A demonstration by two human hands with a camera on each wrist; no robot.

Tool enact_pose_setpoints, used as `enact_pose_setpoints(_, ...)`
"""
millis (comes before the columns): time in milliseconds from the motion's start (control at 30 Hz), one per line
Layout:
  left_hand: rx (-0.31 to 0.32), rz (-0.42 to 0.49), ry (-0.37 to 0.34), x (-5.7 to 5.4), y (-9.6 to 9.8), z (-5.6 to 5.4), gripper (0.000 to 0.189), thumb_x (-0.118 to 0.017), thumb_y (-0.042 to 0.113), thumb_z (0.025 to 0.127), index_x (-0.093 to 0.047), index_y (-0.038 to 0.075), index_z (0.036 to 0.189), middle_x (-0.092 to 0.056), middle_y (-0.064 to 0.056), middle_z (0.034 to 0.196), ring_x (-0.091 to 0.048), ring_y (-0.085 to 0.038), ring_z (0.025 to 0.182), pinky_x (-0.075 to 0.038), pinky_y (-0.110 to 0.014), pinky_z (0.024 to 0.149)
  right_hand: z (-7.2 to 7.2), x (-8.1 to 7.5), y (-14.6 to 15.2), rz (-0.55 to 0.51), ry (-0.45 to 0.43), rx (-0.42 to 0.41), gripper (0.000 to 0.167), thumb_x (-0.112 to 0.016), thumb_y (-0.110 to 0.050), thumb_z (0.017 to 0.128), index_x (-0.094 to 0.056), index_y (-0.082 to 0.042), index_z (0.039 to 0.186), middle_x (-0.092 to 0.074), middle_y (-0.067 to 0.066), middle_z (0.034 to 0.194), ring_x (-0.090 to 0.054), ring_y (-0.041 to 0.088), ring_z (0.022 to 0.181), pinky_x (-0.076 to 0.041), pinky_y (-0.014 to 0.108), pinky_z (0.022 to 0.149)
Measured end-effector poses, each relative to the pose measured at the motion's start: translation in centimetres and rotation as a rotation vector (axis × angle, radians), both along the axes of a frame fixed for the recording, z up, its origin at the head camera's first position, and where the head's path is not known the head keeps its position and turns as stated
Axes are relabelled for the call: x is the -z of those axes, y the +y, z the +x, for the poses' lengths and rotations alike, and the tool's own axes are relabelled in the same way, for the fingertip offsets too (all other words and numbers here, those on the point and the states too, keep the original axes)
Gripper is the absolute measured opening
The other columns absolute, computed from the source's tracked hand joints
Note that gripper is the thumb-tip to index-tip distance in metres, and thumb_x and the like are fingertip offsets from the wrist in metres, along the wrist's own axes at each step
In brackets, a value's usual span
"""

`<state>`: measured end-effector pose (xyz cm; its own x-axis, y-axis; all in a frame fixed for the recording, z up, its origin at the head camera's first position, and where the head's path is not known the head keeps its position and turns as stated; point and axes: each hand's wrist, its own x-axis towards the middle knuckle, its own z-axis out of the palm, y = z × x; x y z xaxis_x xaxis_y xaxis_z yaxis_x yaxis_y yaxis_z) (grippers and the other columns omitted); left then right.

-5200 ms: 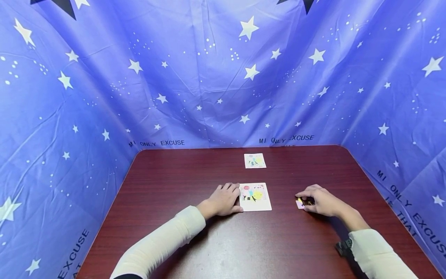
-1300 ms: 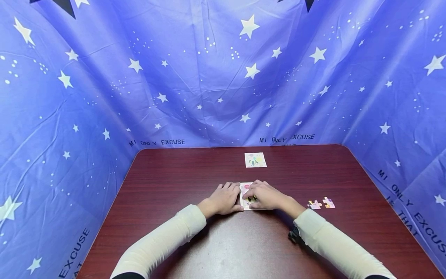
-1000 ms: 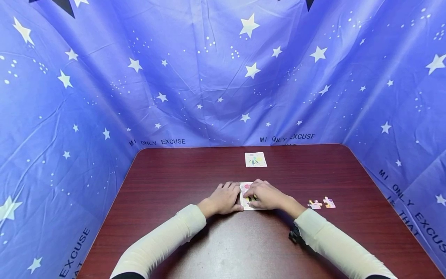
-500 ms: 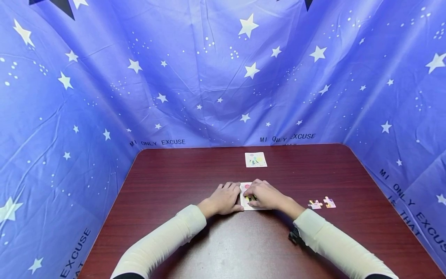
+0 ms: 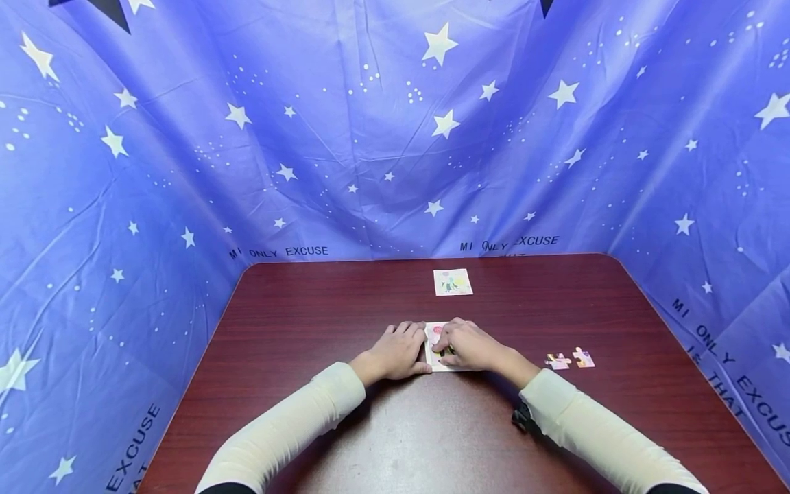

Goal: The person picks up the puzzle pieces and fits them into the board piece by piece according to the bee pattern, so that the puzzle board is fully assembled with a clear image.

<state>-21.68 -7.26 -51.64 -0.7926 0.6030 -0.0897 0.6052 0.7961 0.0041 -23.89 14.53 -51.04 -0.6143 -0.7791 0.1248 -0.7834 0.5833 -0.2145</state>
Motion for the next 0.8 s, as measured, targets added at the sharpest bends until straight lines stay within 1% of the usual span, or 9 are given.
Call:
enact_pose_setpoints(200,0.004,0.000,0.004,0.1,0.0,0.0,0.061,-0.055,0.066,0.094,-0.052,0.015,0.128,-0.045,-0.009,0.157,-0.046,-0.027,0.141,-0.046,-0.047,0.106,-0.1,0.2,0.3,-0.004,0.026,-0.026,0.023,-0.081,-0.026,0.082,-0.082,-0.020,0.103,-0.073,-0.005,0.099,-0.064,0.024,0.103,-0.052,0.045,0.087)
enact_pose_setpoints(300,0.004,0.002,0.005,0.1,0.1,0.0,0.061,-0.055,0.066,0.094,-0.052,0.015,0.128,-0.045,-0.009,0.157,-0.047,-0.028,0.141,-0.046,-0.047,0.106,-0.1,0.3,0.7,-0.006,0.037,-0.046,0.024,-0.079,-0.025,0.084,-0.080,-0.019,0.106,-0.073,-0.004,0.102,-0.064,0.023,0.103,-0.051,0.045,0.088)
enact_pose_setpoints(400,0.003,0.000,0.009,0.1,0.1,0.0,0.061,-0.055,0.066,0.094,-0.052,0.015,0.127,-0.045,-0.009,0.157,-0.047,-0.027,0.140,-0.046,-0.046,0.106,-0.1,0.2,1.2,-0.013,0.032,-0.047,0.026,-0.077,-0.025,0.085,-0.079,-0.018,0.110,-0.074,-0.003,0.105,-0.063,0.022,0.104,-0.051,0.044,0.090)
enact_pose_setpoints(667,0.002,0.000,0.019,0.1,0.0,0.0,0.062,-0.056,0.067,0.094,-0.053,0.015,0.128,-0.046,-0.009,0.157,-0.049,-0.028,0.139,-0.047,-0.046,0.103,-0.8,-0.6,3.1,-0.080,0.002,0.028,0.026,-0.077,-0.021,0.086,-0.078,-0.014,0.112,-0.073,-0.001,0.100,-0.063,0.022,0.101,-0.051,0.043,0.092)
enact_pose_setpoints(800,0.001,-0.003,0.025,0.2,0.0,0.0,0.063,-0.056,0.067,0.093,-0.053,0.015,0.128,-0.046,-0.008,0.157,-0.049,-0.027,0.138,-0.047,-0.046,0.103,-1.0,-0.9,4.3,-0.095,-0.027,0.047,0.027,-0.077,-0.019,0.087,-0.078,-0.014,0.113,-0.073,-0.001,0.102,-0.063,0.023,0.103,-0.050,0.045,0.093)
